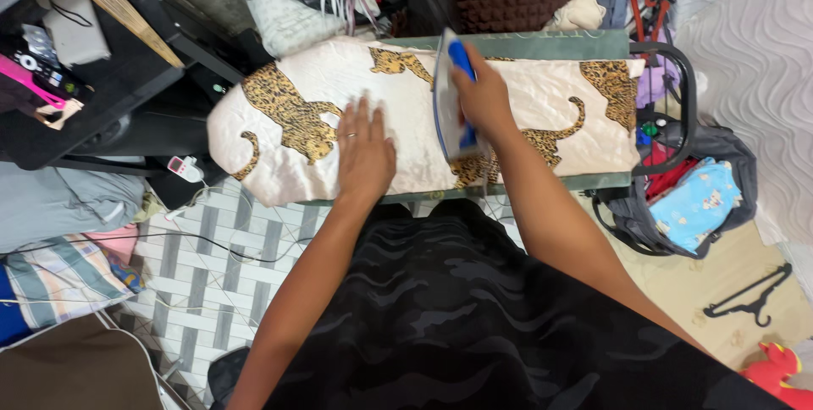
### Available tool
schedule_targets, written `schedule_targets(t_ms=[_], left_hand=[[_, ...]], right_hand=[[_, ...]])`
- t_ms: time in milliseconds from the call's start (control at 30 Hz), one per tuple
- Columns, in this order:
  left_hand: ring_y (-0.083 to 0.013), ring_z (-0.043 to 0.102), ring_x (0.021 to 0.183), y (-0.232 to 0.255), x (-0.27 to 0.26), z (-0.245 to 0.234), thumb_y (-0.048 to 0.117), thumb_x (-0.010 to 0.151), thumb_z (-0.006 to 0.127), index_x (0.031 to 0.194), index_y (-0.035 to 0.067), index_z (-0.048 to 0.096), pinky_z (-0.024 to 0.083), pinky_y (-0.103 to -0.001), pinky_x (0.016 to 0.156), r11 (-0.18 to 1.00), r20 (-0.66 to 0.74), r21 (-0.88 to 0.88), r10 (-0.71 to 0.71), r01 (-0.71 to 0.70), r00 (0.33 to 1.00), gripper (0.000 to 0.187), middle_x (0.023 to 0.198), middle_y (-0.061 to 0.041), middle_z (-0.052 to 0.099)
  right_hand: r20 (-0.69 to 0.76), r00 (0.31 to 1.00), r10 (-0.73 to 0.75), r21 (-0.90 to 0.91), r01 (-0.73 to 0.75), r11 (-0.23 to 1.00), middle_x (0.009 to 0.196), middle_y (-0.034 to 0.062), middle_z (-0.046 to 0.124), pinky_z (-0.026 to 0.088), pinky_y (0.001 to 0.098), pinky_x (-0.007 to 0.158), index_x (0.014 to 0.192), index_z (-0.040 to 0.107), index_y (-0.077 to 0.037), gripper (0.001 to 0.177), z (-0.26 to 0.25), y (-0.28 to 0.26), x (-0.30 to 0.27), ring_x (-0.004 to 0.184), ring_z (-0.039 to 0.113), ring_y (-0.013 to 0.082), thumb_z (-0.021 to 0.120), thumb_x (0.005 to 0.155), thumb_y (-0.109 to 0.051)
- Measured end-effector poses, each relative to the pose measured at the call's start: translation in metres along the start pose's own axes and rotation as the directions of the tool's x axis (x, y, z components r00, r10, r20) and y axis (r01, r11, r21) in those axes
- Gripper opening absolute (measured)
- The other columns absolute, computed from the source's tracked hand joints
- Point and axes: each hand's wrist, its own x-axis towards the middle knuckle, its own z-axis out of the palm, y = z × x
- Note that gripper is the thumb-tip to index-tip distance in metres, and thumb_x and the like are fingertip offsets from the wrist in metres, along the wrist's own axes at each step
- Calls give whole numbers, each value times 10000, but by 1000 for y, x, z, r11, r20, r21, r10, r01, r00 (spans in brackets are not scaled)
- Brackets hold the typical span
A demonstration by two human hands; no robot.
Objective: The person irons a leopard-print satin garment on an ironing board, repositioning and smoothing it between passes. They fold the garment, place it into a backpack on the bed, then fold a green floral cloth item on the board.
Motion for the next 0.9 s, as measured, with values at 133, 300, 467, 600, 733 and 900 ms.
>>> schedule_targets(t_ms=[133, 300, 467, 600, 733, 900], left_hand=[[-443, 150, 1559, 20, 6, 38, 183, 1023, 505, 1537, -95, 333, 109, -537, 1267, 994, -117, -34, 102, -107, 988, 610, 1648, -296, 235], [-450, 212, 1553, 34, 3, 75, 228, 996, 551, 1546, -108, 353, 175, -546, 1267, 987, -210, -49, 139, -153, 968, 674, 1653, -290, 260], [-462, 227, 1530, 35, 5, 89, 322, 990, 579, 1527, -40, 394, 185, -566, 1240, 984, -248, -9, 173, -181, 953, 674, 1648, -265, 268], [-446, 229, 1537, 36, 4, 93, 347, 994, 557, 1532, -28, 399, 183, -555, 1245, 988, -234, 13, 155, -156, 960, 674, 1655, -251, 271], [-451, 218, 1537, 38, -2, 97, 350, 1018, 533, 1548, -49, 393, 170, -555, 1251, 986, -217, 44, 165, -159, 962, 678, 1652, -266, 262], [-441, 215, 1542, 35, 6, 93, 359, 1002, 528, 1536, -41, 398, 169, -558, 1253, 988, -226, 51, 156, -148, 962, 679, 1656, -256, 264]], right_hand=[[43, 998, 39, -108, -34, 994, 766, 129, 697, 526, 372, 462, 1553, 438, -215, 599, -17, -8, -25, 469, 624, 189, 592, 978, -280], [98, 982, 163, -126, -150, 981, 772, 119, 723, 521, 388, 441, 1512, 473, -207, 606, -47, 21, -133, 430, 607, 222, 608, 929, -302], [52, 997, 56, -197, -45, 979, 741, 144, 713, 522, 364, 470, 1511, 498, -182, 576, -47, 25, -117, 441, 625, 204, 616, 960, -300], [-49, 999, -7, -152, -1, 988, 757, 107, 711, 535, 357, 470, 1494, 512, -190, 540, -42, 6, -29, 463, 647, 185, 611, 982, -330], [-25, 999, 45, 25, -44, 999, 735, 122, 694, 526, 382, 453, 1522, 492, -187, 574, -50, 0, 0, 467, 616, 202, 591, 965, -282], [62, 997, 38, -210, -24, 977, 841, 66, 685, 531, 365, 461, 1520, 476, -195, 586, -69, 31, -95, 435, 639, 203, 615, 961, -303]])
